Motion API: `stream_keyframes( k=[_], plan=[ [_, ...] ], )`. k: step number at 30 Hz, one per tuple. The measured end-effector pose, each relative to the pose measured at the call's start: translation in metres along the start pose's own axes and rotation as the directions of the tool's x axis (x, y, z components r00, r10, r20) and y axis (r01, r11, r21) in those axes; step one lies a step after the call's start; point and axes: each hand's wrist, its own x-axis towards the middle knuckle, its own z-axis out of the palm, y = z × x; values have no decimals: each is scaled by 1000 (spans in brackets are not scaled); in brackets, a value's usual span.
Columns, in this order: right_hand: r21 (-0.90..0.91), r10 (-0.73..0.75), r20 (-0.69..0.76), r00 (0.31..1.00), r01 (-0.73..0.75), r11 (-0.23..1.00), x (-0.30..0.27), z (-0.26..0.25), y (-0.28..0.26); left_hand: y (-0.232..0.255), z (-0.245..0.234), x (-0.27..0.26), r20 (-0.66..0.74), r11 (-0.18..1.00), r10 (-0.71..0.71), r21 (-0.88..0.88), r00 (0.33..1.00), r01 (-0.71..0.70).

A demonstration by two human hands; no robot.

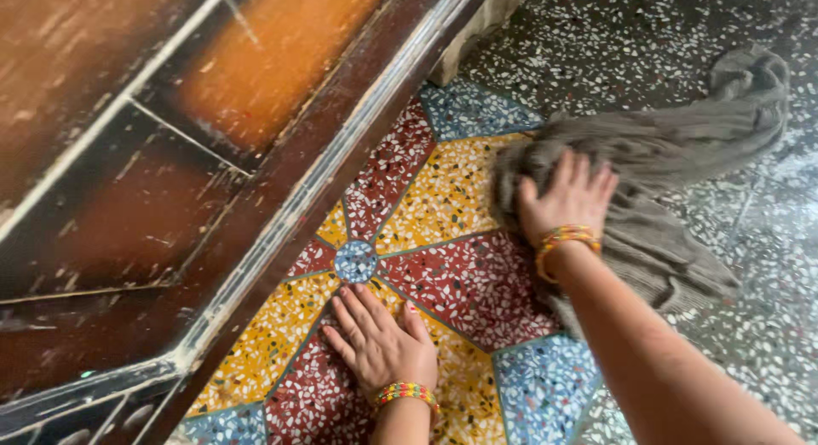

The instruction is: The person wipes the floor with a grey cloth by hand, reaching under a couch and around wooden chair legs. They then dip the cloth into a red bucket of water, wring it out, and continue wiping a decorative star-patterned section of the floor near a door.

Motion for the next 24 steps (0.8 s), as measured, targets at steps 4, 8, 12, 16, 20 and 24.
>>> stream_keyframes(
  k=[4,8,12,16,20,24],
  plan=[
    [61,-255,72,964,251,966,-28,-4,-153,-3,1,3,41,1000,7,8,999,-8],
    [217,-619,246,746,580,785,-90,-15,-269,1,20,7,79,999,-45,-5,996,45],
    [469,-961,201,188,843,263,-173,-7,-291,-2,30,2,32,998,-64,-21,997,65],
    [531,-989,146,-31,846,52,-167,22,-293,-9,24,1,-4,999,-33,7,999,33],
    [471,-985,135,104,868,156,-107,38,-292,-4,32,-3,-45,999,-6,44,999,8],
    [385,-925,157,347,841,381,-38,45,-280,-21,29,-5,-140,969,142,221,980,-109]
  ],
)
